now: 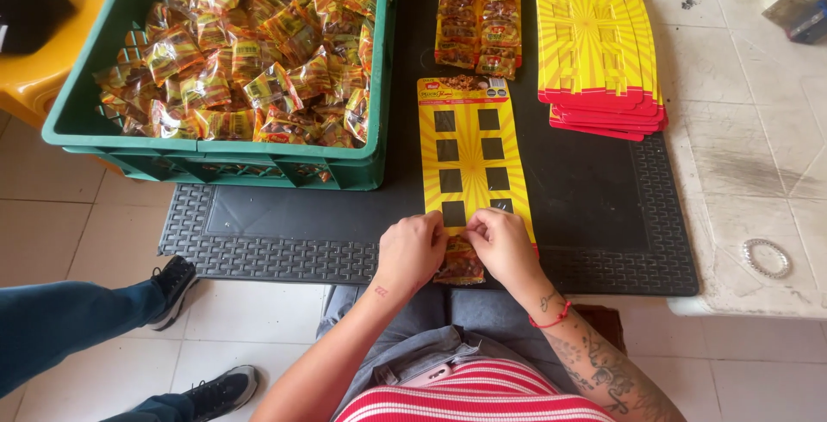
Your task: Filling yellow cardboard display strips with small snack bags from a large crate and stacking the finished strips.
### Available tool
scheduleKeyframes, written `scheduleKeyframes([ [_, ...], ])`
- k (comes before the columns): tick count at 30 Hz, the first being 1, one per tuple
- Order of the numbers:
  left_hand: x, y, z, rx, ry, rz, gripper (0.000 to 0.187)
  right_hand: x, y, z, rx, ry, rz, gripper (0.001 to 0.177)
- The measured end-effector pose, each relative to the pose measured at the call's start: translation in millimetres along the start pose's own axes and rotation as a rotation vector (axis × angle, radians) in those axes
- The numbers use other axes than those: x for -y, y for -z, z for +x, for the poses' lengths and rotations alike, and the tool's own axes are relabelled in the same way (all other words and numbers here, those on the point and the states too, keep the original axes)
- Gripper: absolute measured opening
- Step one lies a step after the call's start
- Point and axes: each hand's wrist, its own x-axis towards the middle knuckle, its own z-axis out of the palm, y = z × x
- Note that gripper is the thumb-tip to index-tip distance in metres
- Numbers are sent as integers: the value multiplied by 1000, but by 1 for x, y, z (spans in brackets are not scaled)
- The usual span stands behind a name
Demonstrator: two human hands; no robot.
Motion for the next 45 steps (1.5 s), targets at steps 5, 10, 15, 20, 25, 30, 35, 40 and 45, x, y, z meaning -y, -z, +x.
scheduleKeyframes([
  [5,-3,4,2,5,47,118,18,20,2,-19,-109,161,-201,18],
  [10,-36,83,-12,-246,-93,47,12,15,-24,-58,51,580,-305,78],
  [15,25,171,67,-592,13,313,24,11,-29,-57,44,583,-523,84],
  [20,104,182,180,-178,672,527,92,17,-26,-54,82,521,-525,90],
  [25,126,174,208,-122,781,458,41,21,-15,-51,174,475,-339,113],
  [30,89,203,124,-545,189,352,21,50,15,-40,29,495,-68,83],
  [35,5,194,48,-839,-293,-375,31,88,42,-13,-152,379,255,46],
  [40,-44,131,19,-347,-210,-1247,44,92,33,24,-9,182,958,31],
  [45,-30,90,13,-292,-62,-1249,56,83,39,20,-250,116,864,7],
])
